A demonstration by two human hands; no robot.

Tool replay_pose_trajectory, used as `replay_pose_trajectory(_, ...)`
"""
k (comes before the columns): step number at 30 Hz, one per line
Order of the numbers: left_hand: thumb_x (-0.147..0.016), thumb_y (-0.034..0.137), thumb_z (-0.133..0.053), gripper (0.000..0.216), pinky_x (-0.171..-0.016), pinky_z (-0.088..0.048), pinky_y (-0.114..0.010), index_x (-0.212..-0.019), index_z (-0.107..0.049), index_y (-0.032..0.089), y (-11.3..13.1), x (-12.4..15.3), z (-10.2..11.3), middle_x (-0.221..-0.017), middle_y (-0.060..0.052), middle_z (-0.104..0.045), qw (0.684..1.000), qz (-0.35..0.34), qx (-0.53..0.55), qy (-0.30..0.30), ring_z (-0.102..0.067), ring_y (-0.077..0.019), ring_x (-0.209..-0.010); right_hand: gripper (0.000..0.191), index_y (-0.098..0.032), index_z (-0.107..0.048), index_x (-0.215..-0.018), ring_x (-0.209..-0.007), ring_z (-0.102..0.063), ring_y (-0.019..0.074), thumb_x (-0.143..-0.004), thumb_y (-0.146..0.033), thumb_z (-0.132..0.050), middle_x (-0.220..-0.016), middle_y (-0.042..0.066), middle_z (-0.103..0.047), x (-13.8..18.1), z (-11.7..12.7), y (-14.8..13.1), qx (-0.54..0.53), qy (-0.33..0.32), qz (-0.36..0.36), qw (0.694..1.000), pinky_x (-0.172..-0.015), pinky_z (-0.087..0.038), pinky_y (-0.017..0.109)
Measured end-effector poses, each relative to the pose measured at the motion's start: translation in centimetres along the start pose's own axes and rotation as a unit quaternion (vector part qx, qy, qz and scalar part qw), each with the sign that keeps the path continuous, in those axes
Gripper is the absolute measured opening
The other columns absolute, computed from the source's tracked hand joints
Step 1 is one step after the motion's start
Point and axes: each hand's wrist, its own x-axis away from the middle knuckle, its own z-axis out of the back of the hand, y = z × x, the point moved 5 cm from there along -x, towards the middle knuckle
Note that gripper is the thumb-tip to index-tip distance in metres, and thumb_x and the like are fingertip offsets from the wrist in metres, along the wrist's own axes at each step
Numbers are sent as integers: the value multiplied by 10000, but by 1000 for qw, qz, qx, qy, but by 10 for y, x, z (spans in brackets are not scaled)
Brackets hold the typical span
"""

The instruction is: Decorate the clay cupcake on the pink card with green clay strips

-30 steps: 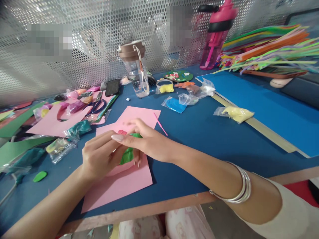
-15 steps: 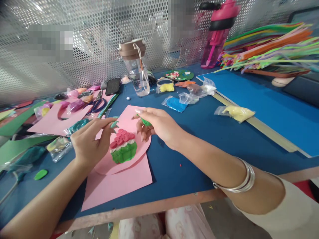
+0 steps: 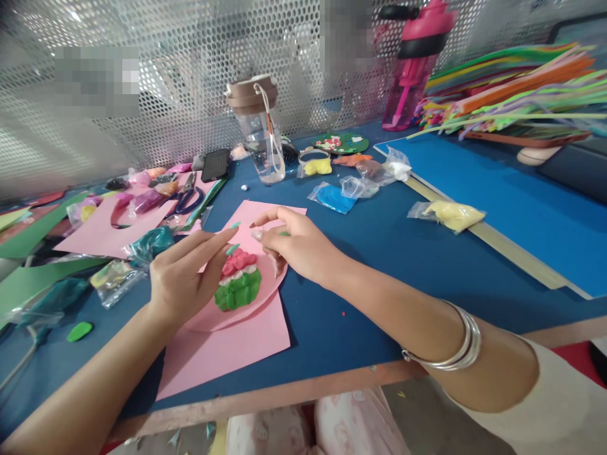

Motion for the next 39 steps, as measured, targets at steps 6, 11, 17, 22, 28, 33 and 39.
replay_pose_trajectory(6,-805,72,-567,162,-659,-492,-162,-947,-624,124,2,0,2,-820,-41,-665,999,-11,13,36,-623,-88,-716,107,-132,-536,-882,-391,-383,55,-855,-231,-507,-466,-73,-395,-2,2,4,30,14,-8,999,-387,-360,163)
replay_pose_trajectory(11,-781,188,-642,60,-547,-464,-152,-770,-632,130,3,-2,4,-665,-9,-656,999,-17,33,14,-600,-72,-572,67,-127,-546,-839,-385,-430,50,-822,-192,-549,-487,-61,-444,-2,6,1,52,41,4,998,-394,-375,159)
replay_pose_trajectory(17,-827,60,-512,206,-588,-482,-188,-1004,-615,83,2,2,0,-787,-74,-639,1000,-19,-11,11,-588,-98,-668,164,-140,-508,-976,-514,-547,73,-841,-71,-446,-753,10,-601,-3,4,4,-39,31,-20,999,-559,-528,243)
replay_pose_trajectory(22,-780,37,-578,168,-615,-495,-168,-905,-637,133,7,1,2,-807,-41,-652,999,-27,28,27,-604,-81,-686,211,-124,-589,-829,-331,-438,66,-869,-314,-505,-391,-81,-377,-2,8,-1,48,66,24,996,-348,-357,167)
replay_pose_trajectory(28,-787,153,-626,46,-578,-488,-179,-826,-639,132,10,-1,5,-701,-24,-650,999,-26,40,22,-608,-91,-631,132,-113,-587,-798,-286,-360,45,-856,-190,-498,-383,-86,-403,-1,12,-4,28,91,34,995,-359,-368,183)
replay_pose_trajectory(33,-816,100,-564,172,-596,-491,-198,-979,-611,127,8,0,2,-797,-57,-646,999,-24,-9,29,-587,-98,-677,160,-105,-562,-980,-379,-430,56,-849,-124,-472,-486,-70,-462,-2,5,3,15,36,16,999,-415,-418,189)
replay_pose_trajectory(39,-732,47,-646,139,-658,-498,-173,-835,-602,130,11,-3,7,-743,-10,-660,997,-14,-3,71,-611,-85,-690,247,-99,-600,-645,-331,-295,20,-786,-301,-598,-446,-80,-310,-1,12,0,75,76,24,994,-335,-299,169)
